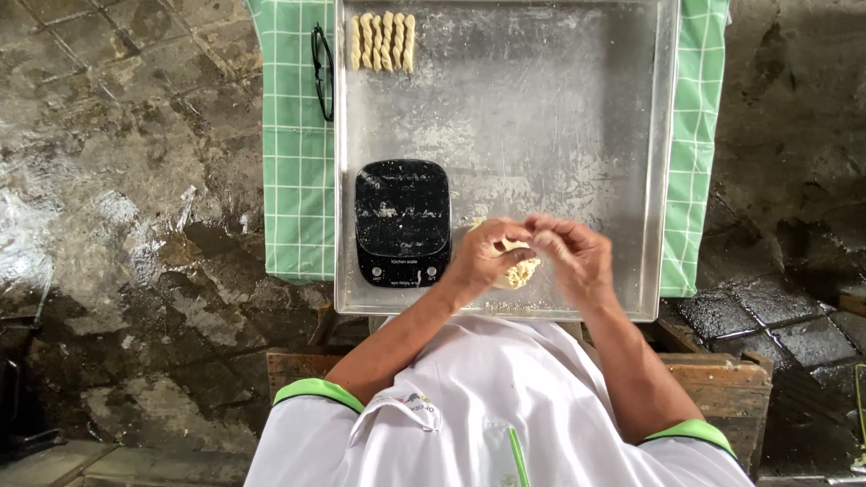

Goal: Shaping small pieces of dough into thin strips by rolling them on a tray and arranging them in rows.

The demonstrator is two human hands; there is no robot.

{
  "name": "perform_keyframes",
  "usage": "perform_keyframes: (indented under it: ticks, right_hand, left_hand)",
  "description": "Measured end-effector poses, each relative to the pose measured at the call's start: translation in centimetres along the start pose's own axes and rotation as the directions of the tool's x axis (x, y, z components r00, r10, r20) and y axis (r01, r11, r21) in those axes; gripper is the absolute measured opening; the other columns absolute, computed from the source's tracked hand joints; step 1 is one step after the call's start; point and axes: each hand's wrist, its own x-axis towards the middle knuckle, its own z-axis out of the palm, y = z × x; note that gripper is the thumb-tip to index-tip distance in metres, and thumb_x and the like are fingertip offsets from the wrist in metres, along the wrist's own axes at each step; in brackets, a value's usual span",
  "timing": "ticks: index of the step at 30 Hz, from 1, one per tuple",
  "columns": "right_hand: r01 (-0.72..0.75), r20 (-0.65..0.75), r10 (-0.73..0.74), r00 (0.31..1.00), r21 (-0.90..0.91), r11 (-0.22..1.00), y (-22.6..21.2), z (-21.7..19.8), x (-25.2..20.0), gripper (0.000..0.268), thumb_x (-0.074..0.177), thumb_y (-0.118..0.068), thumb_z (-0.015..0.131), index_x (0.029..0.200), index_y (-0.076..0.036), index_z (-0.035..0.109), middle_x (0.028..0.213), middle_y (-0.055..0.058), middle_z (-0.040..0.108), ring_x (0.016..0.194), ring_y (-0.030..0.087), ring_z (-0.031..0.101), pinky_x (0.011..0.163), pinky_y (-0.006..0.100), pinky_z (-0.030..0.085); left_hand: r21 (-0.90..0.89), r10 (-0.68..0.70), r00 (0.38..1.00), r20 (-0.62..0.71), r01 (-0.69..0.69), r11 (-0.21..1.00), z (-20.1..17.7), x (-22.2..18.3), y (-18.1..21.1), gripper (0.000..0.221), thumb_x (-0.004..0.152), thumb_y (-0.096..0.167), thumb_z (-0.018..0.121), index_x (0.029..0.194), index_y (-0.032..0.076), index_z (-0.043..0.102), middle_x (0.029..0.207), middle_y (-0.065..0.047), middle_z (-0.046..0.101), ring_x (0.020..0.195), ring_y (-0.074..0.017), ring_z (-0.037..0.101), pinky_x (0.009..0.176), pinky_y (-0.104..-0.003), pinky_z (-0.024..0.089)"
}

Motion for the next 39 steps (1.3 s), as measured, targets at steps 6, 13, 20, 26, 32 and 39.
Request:
perform_keyframes:
  ticks: [6, 13, 20, 26, 32, 39]
  right_hand:
    - [0.336, 0.249, -0.228, 0.941, -0.761, 0.555, 4.0, -6.0, 2.3, 0.037, 0.097, 0.010, 0.057, 0.133, 0.008, 0.068, 0.123, 0.033, 0.070, 0.118, 0.049, 0.065, 0.099, 0.055, 0.053]
    - [0.370, 0.371, -0.046, 0.927, -0.891, 0.264, 9.5, -6.8, 5.8, 0.064, 0.106, -0.024, 0.048, 0.165, -0.003, 0.033, 0.168, 0.028, 0.027, 0.151, 0.055, 0.018, 0.120, 0.067, 0.019]
    - [0.327, 0.329, 0.036, 0.944, -0.944, 0.051, 7.0, -6.3, 18.2, 0.069, 0.112, -0.055, 0.020, 0.170, -0.023, 0.004, 0.169, 0.027, -0.013, 0.158, 0.052, -0.007, 0.125, 0.073, -0.002]
    - [0.336, 0.331, -0.066, 0.941, -0.937, 0.092, 6.4, -5.8, 15.9, 0.085, 0.106, -0.068, 0.004, 0.169, -0.011, 0.003, 0.169, 0.028, -0.011, 0.159, 0.048, -0.008, 0.127, 0.070, -0.004]
    - [0.380, 0.389, 0.025, 0.921, -0.910, 0.167, 6.8, -6.7, 2.3, 0.077, 0.110, -0.048, 0.034, 0.162, 0.009, 0.029, 0.165, 0.039, 0.019, 0.152, 0.057, 0.015, 0.119, 0.070, 0.014]
    - [0.447, 0.454, -0.180, 0.873, -0.891, -0.080, 8.1, -6.8, 11.1, 0.066, 0.115, -0.046, 0.029, 0.162, -0.001, 0.044, 0.157, 0.043, 0.032, 0.143, 0.066, 0.024, 0.105, 0.080, 0.026]
  left_hand:
    - [0.392, 0.210, 0.937, -0.278, -0.089, 0.916, -9.2, 1.5, 4.8, 0.021, 0.103, 0.031, 0.066, 0.108, 0.013, 0.075, 0.104, -0.010, 0.069, 0.108, -0.0260, 0.063, 0.097, -0.039, 0.053]
    - [0.558, -0.121, 0.773, -0.622, 0.546, 0.625, -17.5, 0.7, 1.6, 0.079, 0.107, 0.069, 0.027, 0.160, 0.012, 0.038, 0.168, -0.020, 0.024, 0.154, -0.0440, 0.017, 0.122, -0.068, 0.015]
    - [0.665, -0.069, 0.784, -0.617, 0.566, 0.487, -19.4, 0.4, -2.7, 0.067, 0.107, 0.059, 0.030, 0.151, 0.012, 0.049, 0.169, -0.015, 0.013, 0.156, -0.0362, 0.003, 0.124, -0.062, 0.012]
    - [0.628, -0.143, 0.772, -0.620, 0.597, 0.499, -19.2, 0.8, -1.8, 0.070, 0.106, 0.060, 0.027, 0.155, 0.013, 0.044, 0.170, -0.013, 0.009, 0.157, -0.0318, -0.001, 0.125, -0.059, 0.006]
    - [0.637, -0.149, 0.758, -0.635, 0.622, 0.454, -17.7, 1.2, 1.3, 0.059, 0.113, 0.055, 0.034, 0.151, 0.011, 0.046, 0.167, -0.021, 0.026, 0.156, -0.0422, 0.014, 0.122, -0.068, 0.016]
    - [0.659, -0.164, 0.781, -0.602, 0.603, 0.450, -17.9, 1.1, 2.2, 0.065, 0.112, 0.057, 0.033, 0.151, 0.007, 0.046, 0.168, -0.023, 0.022, 0.156, -0.0418, 0.009, 0.121, -0.069, 0.014]
